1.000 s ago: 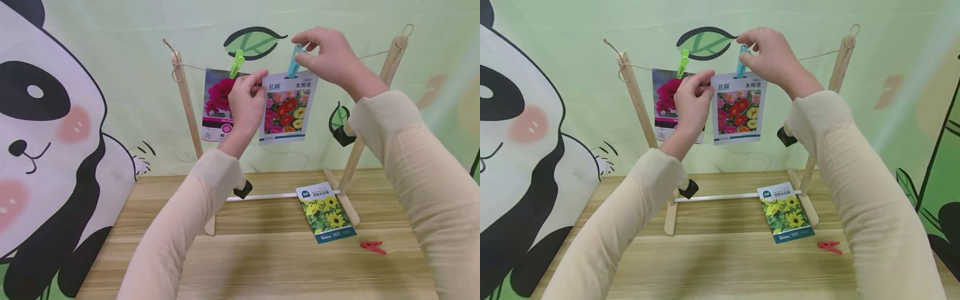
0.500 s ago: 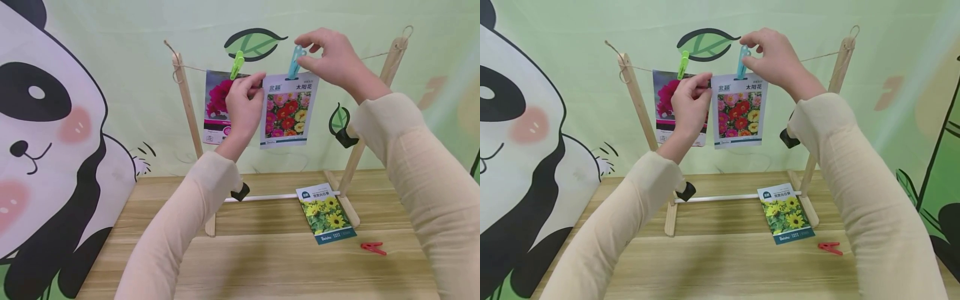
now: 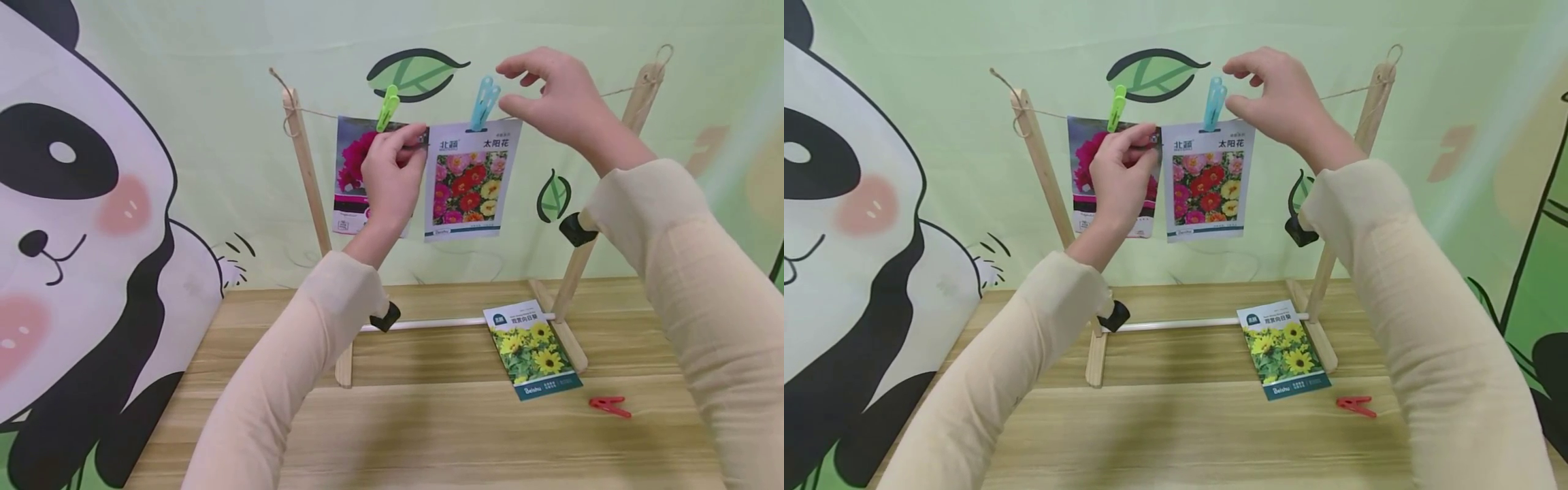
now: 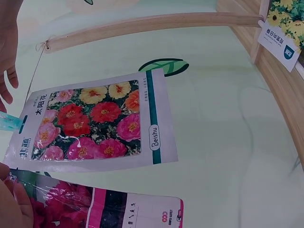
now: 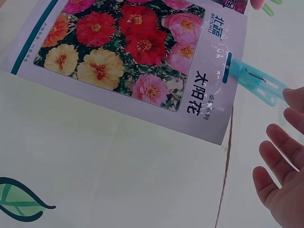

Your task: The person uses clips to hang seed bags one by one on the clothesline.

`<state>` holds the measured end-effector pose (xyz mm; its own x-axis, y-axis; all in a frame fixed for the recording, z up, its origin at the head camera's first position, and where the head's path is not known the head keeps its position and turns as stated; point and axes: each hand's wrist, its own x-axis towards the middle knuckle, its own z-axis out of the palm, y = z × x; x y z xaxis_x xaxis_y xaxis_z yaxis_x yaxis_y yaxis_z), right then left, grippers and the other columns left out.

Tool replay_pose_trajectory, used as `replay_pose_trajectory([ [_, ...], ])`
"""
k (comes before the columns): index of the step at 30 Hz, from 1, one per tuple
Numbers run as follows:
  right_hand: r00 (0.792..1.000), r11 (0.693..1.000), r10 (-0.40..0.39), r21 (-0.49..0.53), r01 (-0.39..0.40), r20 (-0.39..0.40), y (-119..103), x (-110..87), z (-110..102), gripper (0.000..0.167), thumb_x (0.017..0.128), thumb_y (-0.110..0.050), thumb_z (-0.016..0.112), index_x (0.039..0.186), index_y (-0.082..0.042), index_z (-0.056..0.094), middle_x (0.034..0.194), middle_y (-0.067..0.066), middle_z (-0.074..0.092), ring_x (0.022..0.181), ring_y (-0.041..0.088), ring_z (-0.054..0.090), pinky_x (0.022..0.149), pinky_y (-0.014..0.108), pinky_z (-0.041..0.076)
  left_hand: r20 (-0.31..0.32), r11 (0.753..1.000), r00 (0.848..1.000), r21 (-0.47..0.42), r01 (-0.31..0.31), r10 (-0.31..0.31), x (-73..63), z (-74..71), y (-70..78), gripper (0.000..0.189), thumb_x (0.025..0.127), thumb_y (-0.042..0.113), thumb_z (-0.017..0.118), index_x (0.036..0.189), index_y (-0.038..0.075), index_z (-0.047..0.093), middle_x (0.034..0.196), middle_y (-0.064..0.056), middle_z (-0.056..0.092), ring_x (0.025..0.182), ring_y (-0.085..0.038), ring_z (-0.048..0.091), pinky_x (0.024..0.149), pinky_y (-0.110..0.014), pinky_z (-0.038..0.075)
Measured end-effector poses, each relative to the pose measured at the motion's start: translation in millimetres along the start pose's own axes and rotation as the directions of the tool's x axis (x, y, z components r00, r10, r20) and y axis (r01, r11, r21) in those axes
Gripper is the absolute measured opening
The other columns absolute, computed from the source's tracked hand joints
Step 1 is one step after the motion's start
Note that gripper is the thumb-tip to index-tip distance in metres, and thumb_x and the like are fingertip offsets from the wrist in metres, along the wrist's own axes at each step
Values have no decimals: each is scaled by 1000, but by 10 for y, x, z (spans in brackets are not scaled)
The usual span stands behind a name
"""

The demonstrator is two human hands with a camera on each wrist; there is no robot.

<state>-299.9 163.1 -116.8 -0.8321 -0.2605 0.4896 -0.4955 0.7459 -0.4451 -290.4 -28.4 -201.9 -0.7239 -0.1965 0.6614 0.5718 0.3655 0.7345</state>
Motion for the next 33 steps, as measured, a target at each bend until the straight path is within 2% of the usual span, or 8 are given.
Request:
replay_pose_trajectory([
  [6,1000,1000,-2,9,2,-9,33,-38,-20,45,87,-27,50,128,-12,45,131,8,44,113,20,36,95,39,31,10,1000,1000,4,0,0,-5,-36,-27,26,84,9,57,108,12,64,97,-4,57,81,-11,54,72,-13,45],
  [25,996,998,-44,35,47,-79,134,-177,-39,39,84,-24,55,120,-10,54,122,6,48,102,12,38,81,24,32,33,1000,999,22,15,-16,-68,-91,-130,30,83,9,58,112,12,59,95,-5,56,83,-12,52,75,-15,45],
  [33,993,997,-70,29,73,-91,184,-251,-27,36,84,-22,56,117,-8,55,120,7,48,98,8,38,79,22,33,43,1000,999,28,-7,6,-111,-113,-190,29,82,9,59,112,8,59,94,-7,57,81,-14,53,73,-16,46],
])
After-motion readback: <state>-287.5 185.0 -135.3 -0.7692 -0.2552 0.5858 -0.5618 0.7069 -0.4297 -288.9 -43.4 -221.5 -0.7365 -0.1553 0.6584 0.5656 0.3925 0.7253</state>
